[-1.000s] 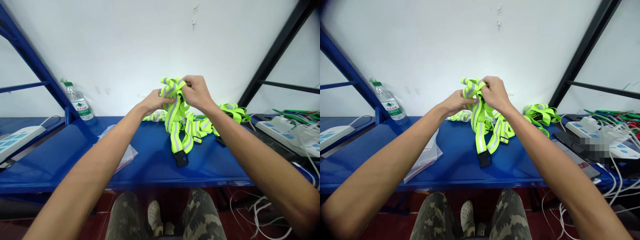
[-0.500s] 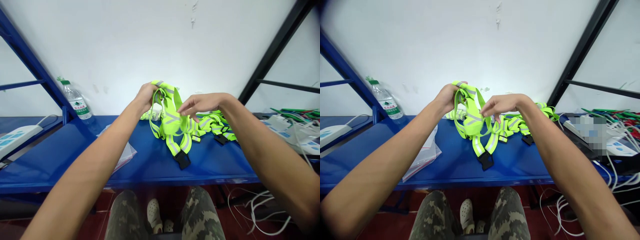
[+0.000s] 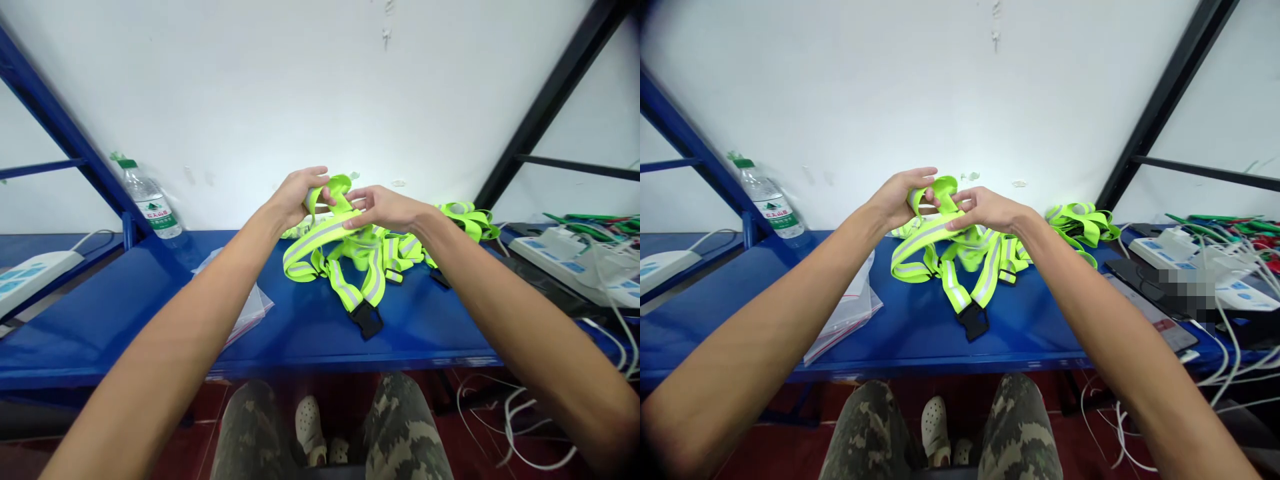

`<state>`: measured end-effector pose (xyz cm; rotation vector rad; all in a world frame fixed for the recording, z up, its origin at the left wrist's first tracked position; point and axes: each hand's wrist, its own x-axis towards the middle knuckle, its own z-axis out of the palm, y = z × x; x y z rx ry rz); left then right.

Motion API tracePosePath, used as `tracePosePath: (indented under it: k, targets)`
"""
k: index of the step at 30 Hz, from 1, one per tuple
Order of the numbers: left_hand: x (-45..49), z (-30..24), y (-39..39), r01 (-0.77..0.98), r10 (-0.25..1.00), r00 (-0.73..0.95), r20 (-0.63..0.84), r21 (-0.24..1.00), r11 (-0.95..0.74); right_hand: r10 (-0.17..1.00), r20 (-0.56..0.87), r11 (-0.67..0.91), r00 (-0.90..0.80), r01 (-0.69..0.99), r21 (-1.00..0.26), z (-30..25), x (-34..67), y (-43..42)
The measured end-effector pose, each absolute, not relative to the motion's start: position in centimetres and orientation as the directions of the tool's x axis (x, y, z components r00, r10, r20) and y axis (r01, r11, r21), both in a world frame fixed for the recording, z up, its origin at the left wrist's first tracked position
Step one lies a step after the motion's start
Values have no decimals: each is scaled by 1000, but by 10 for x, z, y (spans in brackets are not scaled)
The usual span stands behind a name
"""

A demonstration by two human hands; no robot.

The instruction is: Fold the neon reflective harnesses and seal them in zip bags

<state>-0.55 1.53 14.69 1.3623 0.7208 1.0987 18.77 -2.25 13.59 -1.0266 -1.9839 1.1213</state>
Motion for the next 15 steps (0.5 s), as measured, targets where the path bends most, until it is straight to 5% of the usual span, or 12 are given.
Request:
tracePosePath:
  k: [4,11,15]
  targets:
    - [-12,152,15,-223,935,283,215,963,-153,812,-26,343,-583,512,-787,136,198,-24]
    - [-12,160,8,-129,932,269,244,968,-216,836,-21,485,-548,756,-439,147,205,-16]
    - [-6,165,11,-63,940,117,321,947,-316,797,-32,522,-604,714,-467,150,201,-20]
